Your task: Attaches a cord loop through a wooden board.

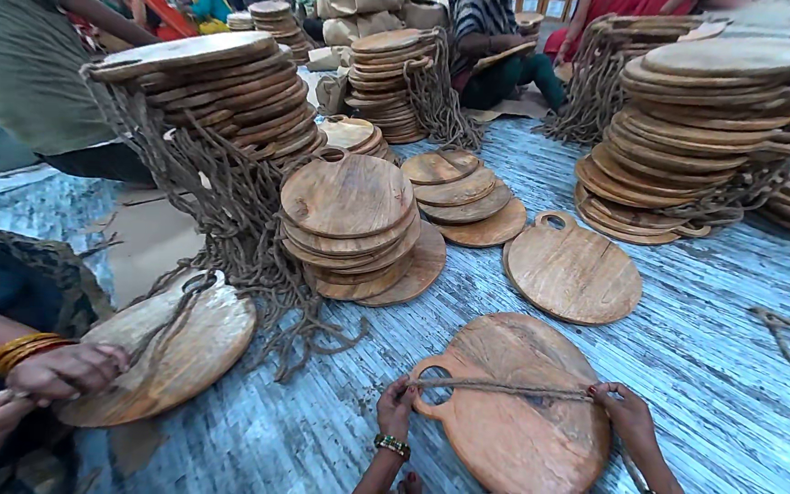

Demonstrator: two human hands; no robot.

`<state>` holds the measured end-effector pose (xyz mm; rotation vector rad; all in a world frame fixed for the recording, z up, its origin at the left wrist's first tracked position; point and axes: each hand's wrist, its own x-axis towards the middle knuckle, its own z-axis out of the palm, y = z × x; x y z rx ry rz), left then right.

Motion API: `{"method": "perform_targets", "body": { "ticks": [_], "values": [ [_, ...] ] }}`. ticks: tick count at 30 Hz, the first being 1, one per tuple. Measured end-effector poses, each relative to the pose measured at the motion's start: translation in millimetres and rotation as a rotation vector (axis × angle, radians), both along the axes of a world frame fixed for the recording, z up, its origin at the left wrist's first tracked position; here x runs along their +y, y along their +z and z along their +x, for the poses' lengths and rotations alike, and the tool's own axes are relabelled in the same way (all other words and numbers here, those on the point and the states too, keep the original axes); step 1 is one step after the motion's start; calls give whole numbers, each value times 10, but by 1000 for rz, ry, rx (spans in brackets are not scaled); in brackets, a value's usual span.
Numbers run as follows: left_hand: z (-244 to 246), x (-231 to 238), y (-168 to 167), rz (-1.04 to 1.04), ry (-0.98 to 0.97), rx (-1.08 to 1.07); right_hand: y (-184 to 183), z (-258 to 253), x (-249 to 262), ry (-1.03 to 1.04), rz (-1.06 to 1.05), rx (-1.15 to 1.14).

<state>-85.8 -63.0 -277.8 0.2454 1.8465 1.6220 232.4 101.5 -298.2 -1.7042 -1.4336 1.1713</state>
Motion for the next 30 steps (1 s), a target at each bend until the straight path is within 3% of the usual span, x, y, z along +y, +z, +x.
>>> {"method": "perform_targets", "body": {
  "ticks": [4, 10, 14, 21, 30],
  "values": [
    [-3, 30, 66, -68, -42, 40, -1, 23, 7, 23, -3, 10],
    [-2, 2, 159, -113, -175, 118, 153, 317, 139, 378, -170, 5],
    [14, -20, 185, -152, -228, 174, 242, 373, 240, 508, -188, -78],
    [-21, 7, 289, -507, -568, 635, 360, 254, 343, 477, -140, -183],
    [-107, 126, 368, -696, -674, 576, 311, 222, 341, 395, -146, -168]
  ]
}}
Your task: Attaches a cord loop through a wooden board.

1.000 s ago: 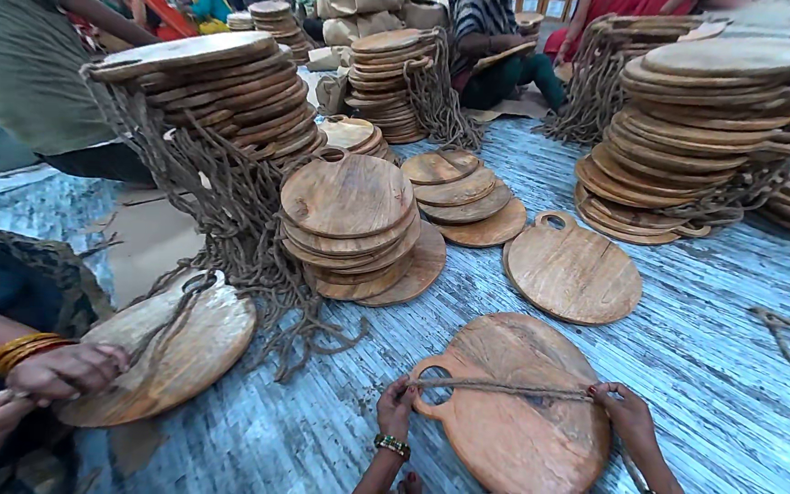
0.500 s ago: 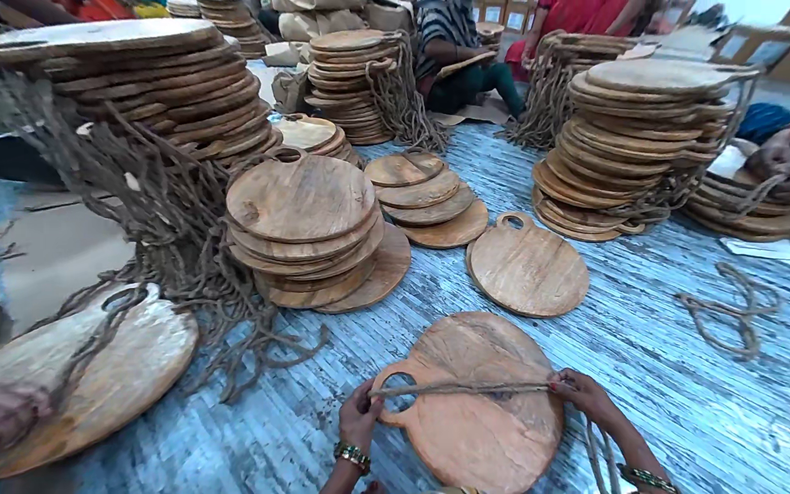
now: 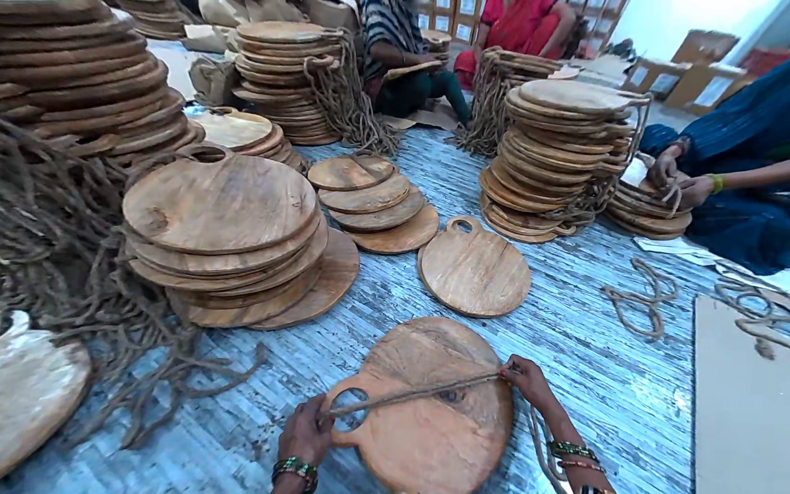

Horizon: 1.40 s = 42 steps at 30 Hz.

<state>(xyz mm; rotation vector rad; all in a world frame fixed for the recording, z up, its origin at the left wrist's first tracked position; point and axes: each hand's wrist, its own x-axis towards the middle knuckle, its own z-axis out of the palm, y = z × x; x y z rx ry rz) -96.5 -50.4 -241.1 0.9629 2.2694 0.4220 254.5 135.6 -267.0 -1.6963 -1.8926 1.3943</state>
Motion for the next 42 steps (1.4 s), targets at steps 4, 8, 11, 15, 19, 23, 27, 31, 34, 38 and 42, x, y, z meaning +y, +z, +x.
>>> {"method": "perform_targets", "body": {
  "ticks": [4, 8, 11, 15, 19, 23, 27, 31, 34, 38, 42],
  "values": [
    [-58, 5, -27, -8, -11, -18, -5, -15, 15, -18, -4, -24],
    [-101, 1, -29, -35, -16, -45, 42, -31, 9, 1, -12, -62],
    [-112, 21, -39, -55, -14, -51, 92, -29, 1, 3, -33, -119],
    [-138, 26, -69, -81, -15, -52, 170, -31, -12, 47, -45, -216],
    [-146, 15, -53, -79, -8, -59, 251, -85, 11, 83, -80, -318],
    [-161, 4, -74, -69, 1, -67, 310, -124, 23, 73, -124, -367],
    [-184, 1, -79, -71, 6, -74, 343, -177, 30, 33, -185, -414],
    [-191, 7, -27, -85, 10, -113, 284, -162, 81, 2, -239, -377],
    [-200, -8, -23, -63, -2, -119, 253, -142, 111, 7, -248, -365],
    [-206, -92, -85, 16, -6, -130, 281, -154, 102, 27, -233, -395],
    [-256, -235, -164, 189, -10, -186, 283, -149, 106, 27, -226, -401]
  ]
}}
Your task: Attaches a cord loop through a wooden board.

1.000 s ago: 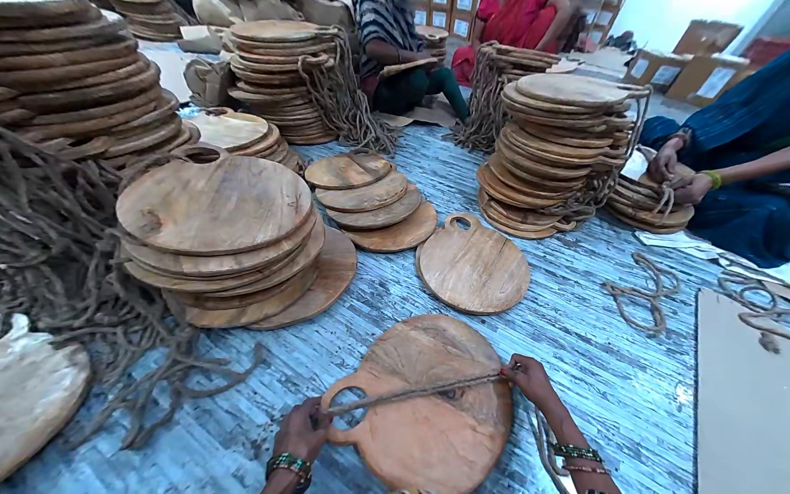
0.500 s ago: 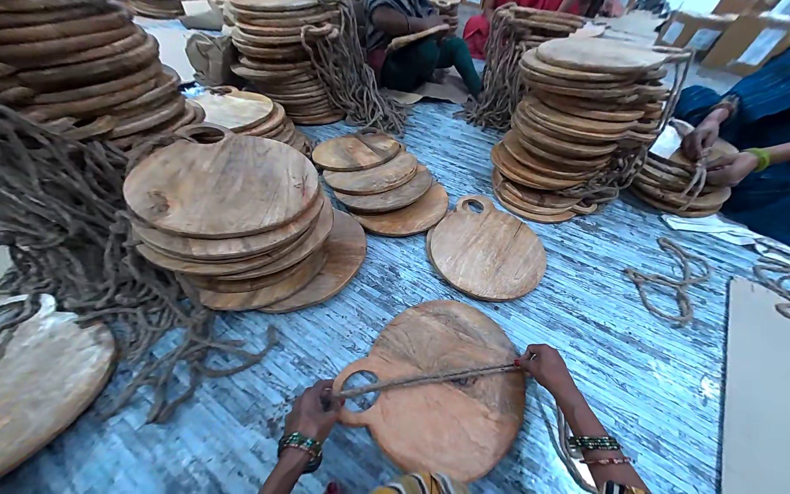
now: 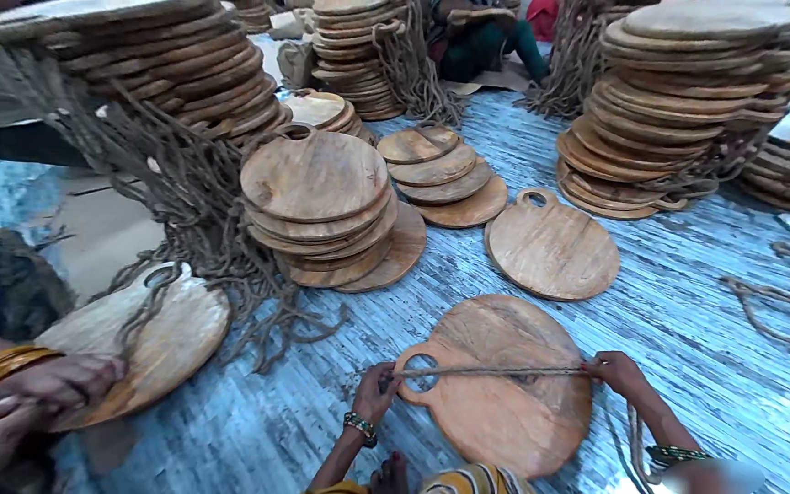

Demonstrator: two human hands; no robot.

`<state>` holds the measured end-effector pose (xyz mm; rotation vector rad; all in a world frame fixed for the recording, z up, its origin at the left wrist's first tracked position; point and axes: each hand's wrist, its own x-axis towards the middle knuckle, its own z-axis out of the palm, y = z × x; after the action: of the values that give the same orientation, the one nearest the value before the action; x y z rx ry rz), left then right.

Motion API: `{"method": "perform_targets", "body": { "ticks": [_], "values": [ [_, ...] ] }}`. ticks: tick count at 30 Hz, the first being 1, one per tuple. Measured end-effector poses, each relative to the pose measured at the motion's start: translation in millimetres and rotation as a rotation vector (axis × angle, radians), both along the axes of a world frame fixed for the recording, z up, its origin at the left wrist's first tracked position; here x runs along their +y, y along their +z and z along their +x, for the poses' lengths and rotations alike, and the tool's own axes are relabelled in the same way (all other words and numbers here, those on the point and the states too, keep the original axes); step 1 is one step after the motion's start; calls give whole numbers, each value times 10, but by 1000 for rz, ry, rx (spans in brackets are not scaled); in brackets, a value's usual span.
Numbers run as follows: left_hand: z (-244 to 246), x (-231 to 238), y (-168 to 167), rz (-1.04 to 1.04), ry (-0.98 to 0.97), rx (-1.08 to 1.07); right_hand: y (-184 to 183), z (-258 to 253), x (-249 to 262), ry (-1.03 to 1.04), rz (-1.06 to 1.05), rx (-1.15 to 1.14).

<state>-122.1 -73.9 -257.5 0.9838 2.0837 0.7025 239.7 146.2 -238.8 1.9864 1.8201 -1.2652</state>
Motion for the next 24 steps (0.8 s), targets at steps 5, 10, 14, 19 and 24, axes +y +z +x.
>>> {"method": "perform_targets", "body": {
  "ticks": [5, 10, 14, 19, 24],
  "values": [
    [-159, -157, -18, 135, 101, -181, -18, 13, 28, 5, -7, -20],
    [-325, -249, 172, 35, 218, -283, -31, 30, 36, 5, -9, -20],
    [-512, -154, 732, 21, 128, -227, -77, 67, 71, 11, -15, 14],
    [-455, 228, 1843, 24, -260, -44, -93, 92, 88, 38, -5, 22],
    [591, 673, 2696, -328, -846, 153, -51, 89, 55, 50, 6, 38]
  ]
}}
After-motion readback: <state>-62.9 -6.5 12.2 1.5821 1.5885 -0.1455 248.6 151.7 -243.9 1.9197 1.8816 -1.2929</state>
